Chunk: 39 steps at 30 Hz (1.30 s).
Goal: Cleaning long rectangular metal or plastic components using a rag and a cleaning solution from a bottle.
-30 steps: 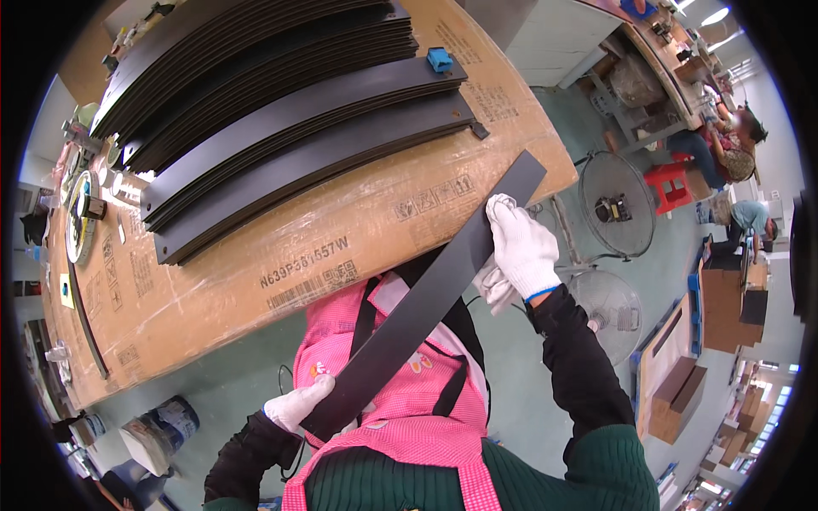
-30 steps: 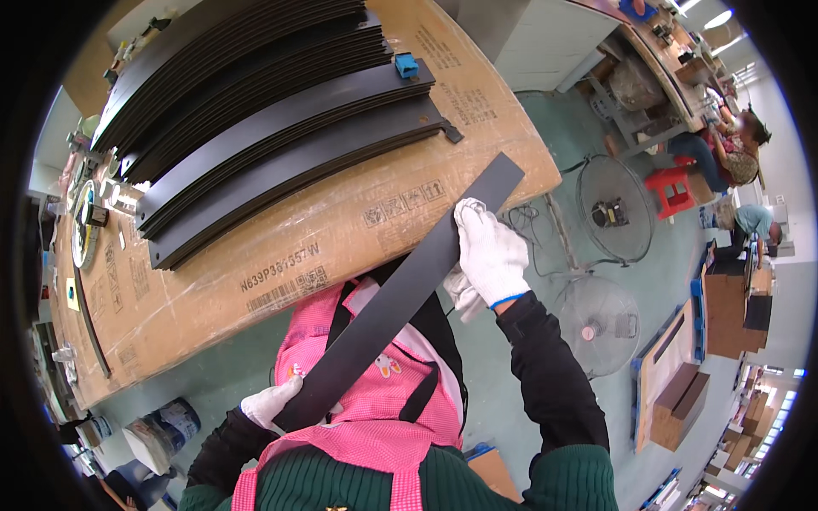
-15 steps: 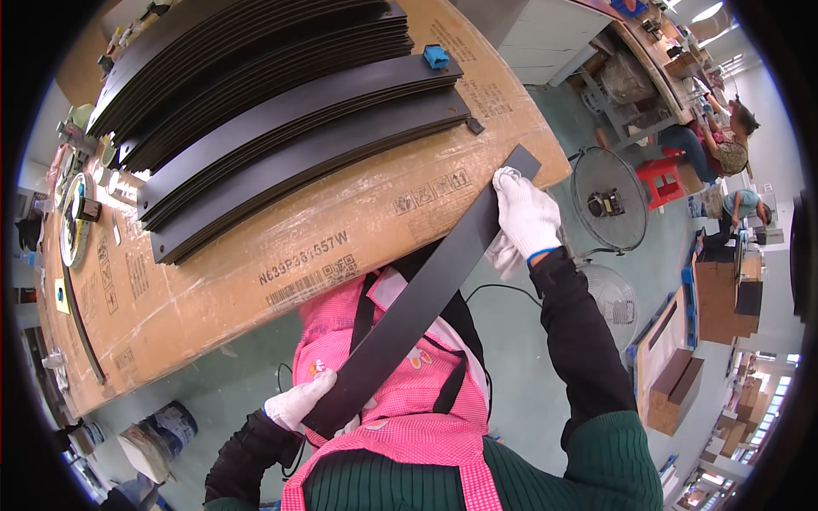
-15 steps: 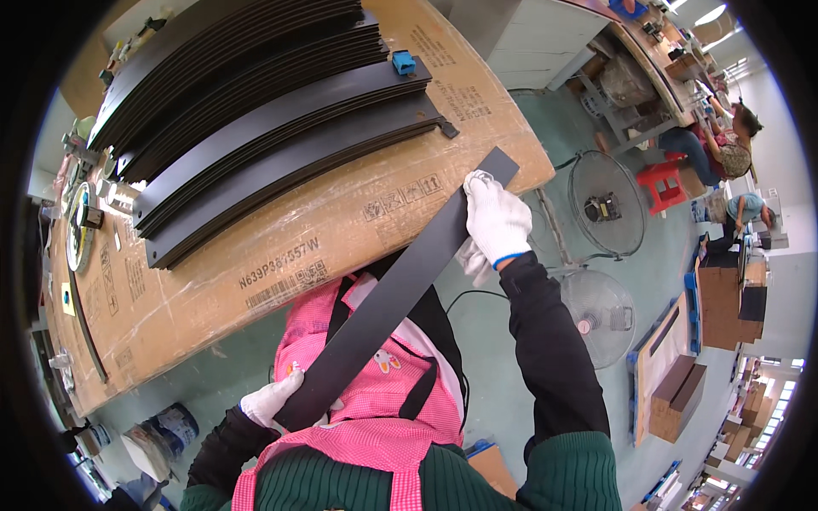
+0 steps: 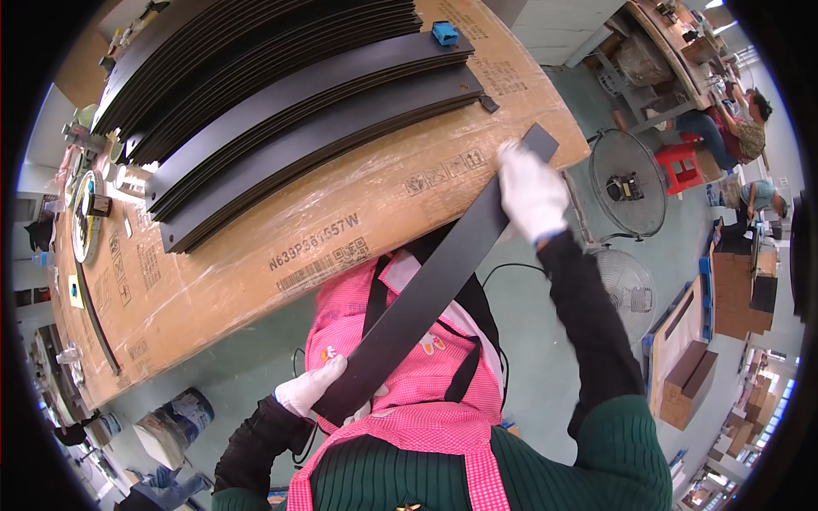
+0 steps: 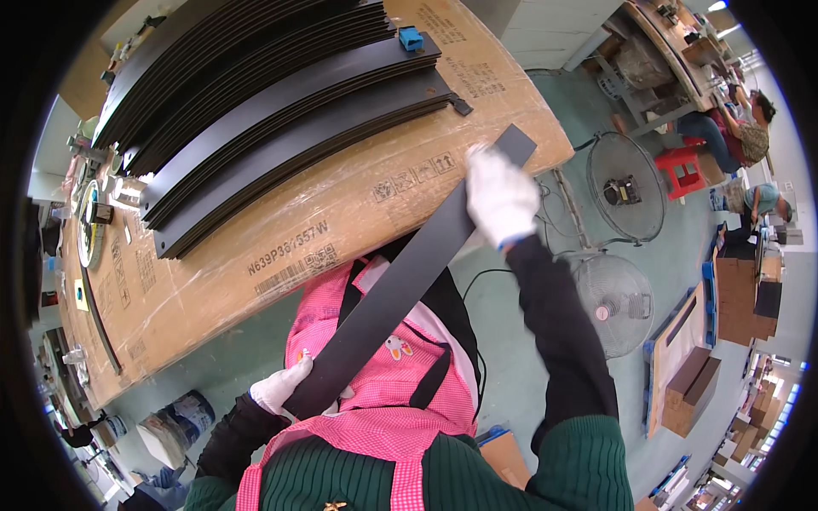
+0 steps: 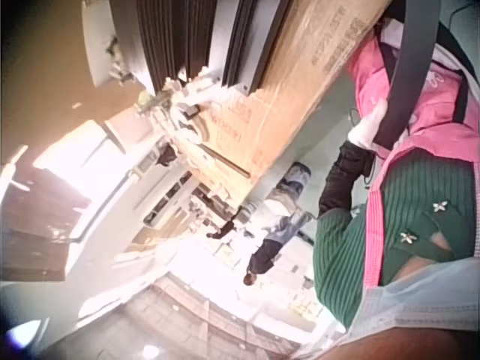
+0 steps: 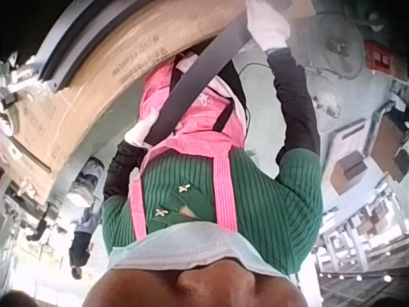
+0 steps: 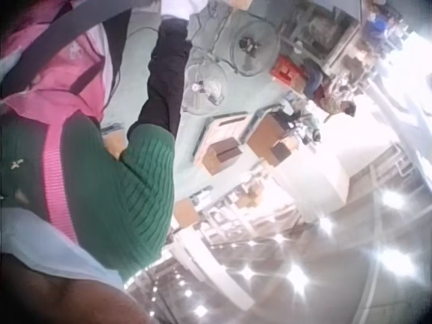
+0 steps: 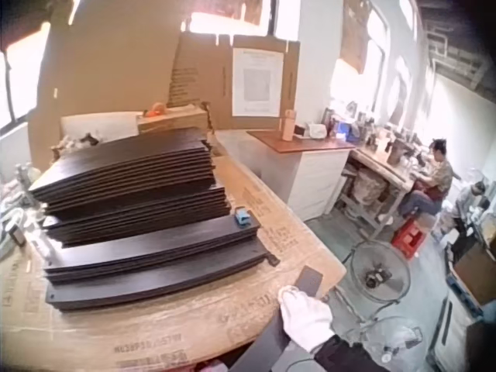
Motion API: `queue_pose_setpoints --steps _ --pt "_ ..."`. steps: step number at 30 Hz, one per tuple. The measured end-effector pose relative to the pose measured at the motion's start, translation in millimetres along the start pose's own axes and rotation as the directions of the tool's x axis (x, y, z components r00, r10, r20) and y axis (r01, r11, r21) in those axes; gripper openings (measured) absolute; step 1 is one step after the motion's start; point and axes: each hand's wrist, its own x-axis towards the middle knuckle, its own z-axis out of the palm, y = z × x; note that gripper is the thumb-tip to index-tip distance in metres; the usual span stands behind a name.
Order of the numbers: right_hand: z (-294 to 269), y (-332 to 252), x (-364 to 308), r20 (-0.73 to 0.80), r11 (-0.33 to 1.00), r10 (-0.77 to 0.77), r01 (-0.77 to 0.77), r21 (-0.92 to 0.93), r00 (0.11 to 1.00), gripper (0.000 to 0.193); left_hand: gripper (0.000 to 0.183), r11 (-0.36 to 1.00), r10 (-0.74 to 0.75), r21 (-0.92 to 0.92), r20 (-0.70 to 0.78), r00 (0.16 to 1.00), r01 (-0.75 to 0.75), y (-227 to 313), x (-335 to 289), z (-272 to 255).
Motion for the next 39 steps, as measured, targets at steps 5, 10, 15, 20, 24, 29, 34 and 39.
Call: queue_pose_setpoints --steps 5,10,15,20,24,29,34,39 --pt "-64.5 -134.9 -79.1 0.331 0.940 -0.334 0.284 0.191 0.883 0.021 0.081 0.999 -0.011 -0.042 -0.121 0.993 0.006 -12.9 2.3 0.7" --pt "7.0 18.6 -15.8 0.008 1.000 -0.006 0.005 0.021 1.000 0.026 0.081 0.996 -0.048 -0.068 0.025 0.999 0.050 -9.9 0.6 -7.7" --pt "-1.2 -19.7 -45.4 -0.032 0.999 -0.009 0.010 0.035 0.999 0.028 0.079 0.999 0.002 -0.043 -0.112 0.994 -0.007 -10.6 1.3 4.0" --pt "-24.6 -48.7 -78.7 -0.033 0.973 -0.195 0.198 0.116 0.980 0.032 0.077 0.849 0.014 -0.525 -0.079 0.997 -0.053 -73.4 12.1 -53.1" --pt "-18.8 -44.3 -66.3 0.000 0.990 -0.037 0.037 0.137 0.999 0.033 0.080 0.988 0.135 0.088 -0.149 0.980 -0.123 -61.6 7.3 -41.9" --pt "-26.0 -51.1 -82.3 0.042 0.988 -0.067 0.060 0.144 0.997 0.027 0.084 0.611 -0.042 -0.790 -0.086 0.995 -0.043 -70.7 8.8 -43.4" --pt "-24.5 -51.2 -80.7 0.038 0.987 -0.081 0.075 0.139 0.996 0.027 0.080 0.017 -0.032 -1.000 0.021 0.999 0.021 -106.3 14.3 -81.8" --pt "-26.6 -43.9 -86.6 -0.020 0.994 -0.087 0.088 0.071 0.996 0.032 0.075 0.955 0.166 0.279 -0.232 0.959 -0.098 -45.4 0.7 -13.1"
